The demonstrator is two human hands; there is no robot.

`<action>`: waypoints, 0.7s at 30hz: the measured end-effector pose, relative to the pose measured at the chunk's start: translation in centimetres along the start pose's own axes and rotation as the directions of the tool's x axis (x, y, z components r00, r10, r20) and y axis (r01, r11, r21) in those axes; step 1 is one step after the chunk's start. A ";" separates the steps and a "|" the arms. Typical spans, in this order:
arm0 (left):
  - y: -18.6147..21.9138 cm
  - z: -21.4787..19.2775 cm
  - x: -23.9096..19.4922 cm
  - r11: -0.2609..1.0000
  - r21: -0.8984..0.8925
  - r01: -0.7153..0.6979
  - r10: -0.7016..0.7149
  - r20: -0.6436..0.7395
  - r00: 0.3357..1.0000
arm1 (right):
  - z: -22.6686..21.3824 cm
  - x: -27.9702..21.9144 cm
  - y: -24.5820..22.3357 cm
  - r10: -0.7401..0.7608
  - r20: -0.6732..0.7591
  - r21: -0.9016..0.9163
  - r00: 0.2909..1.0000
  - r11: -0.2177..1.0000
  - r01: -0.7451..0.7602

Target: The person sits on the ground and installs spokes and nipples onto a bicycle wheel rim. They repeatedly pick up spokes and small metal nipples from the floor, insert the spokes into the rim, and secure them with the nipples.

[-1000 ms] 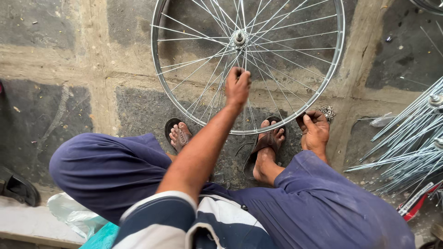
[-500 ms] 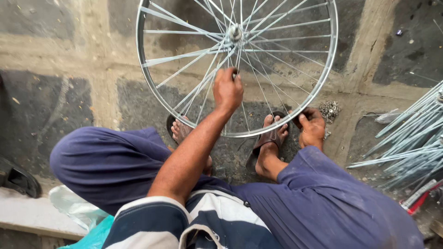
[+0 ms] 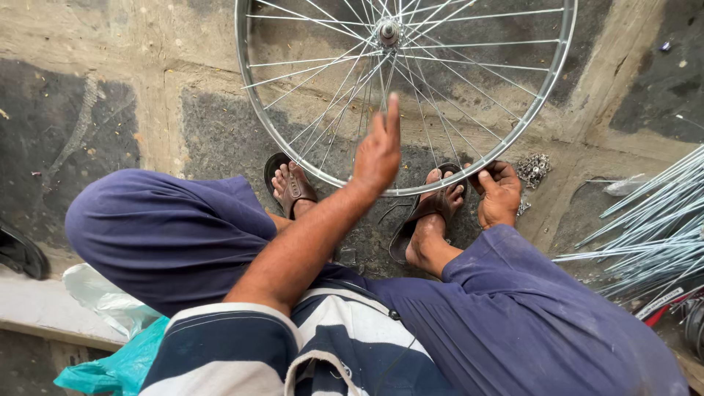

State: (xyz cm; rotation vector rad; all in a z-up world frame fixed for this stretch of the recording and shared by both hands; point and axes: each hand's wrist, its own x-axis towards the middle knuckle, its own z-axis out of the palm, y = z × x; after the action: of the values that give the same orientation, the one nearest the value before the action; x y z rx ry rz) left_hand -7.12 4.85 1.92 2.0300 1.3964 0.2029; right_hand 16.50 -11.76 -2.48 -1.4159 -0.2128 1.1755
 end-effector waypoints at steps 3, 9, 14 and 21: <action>0.1 2.1 -3.3 0.952 -0.206 -0.227 0.156 -0.315 0.936 | 0.3 -0.1 -0.5 -0.017 -0.009 -0.026 1.000 1.000 0.017; 0.6 6.7 -5.6 0.895 -0.403 0.192 -0.134 0.167 0.977 | -0.5 1.0 -0.7 -0.077 -0.009 0.062 0.997 0.995 0.077; 1.4 7.9 -3.1 0.773 -0.564 0.292 -0.095 0.351 0.931 | -2.3 0.7 0.3 -0.088 -0.065 -0.069 0.994 0.994 0.083; 3.2 8.1 -2.4 0.818 -0.495 0.293 -0.147 0.312 0.939 | -1.1 -2.9 3.8 -0.139 0.153 -0.202 0.978 0.965 0.169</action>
State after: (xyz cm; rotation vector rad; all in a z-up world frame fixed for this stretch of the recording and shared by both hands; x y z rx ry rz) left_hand -1.82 -1.43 -1.87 1.3627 1.2252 0.1892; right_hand 14.05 -15.54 -4.45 -1.4761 -0.5523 1.1475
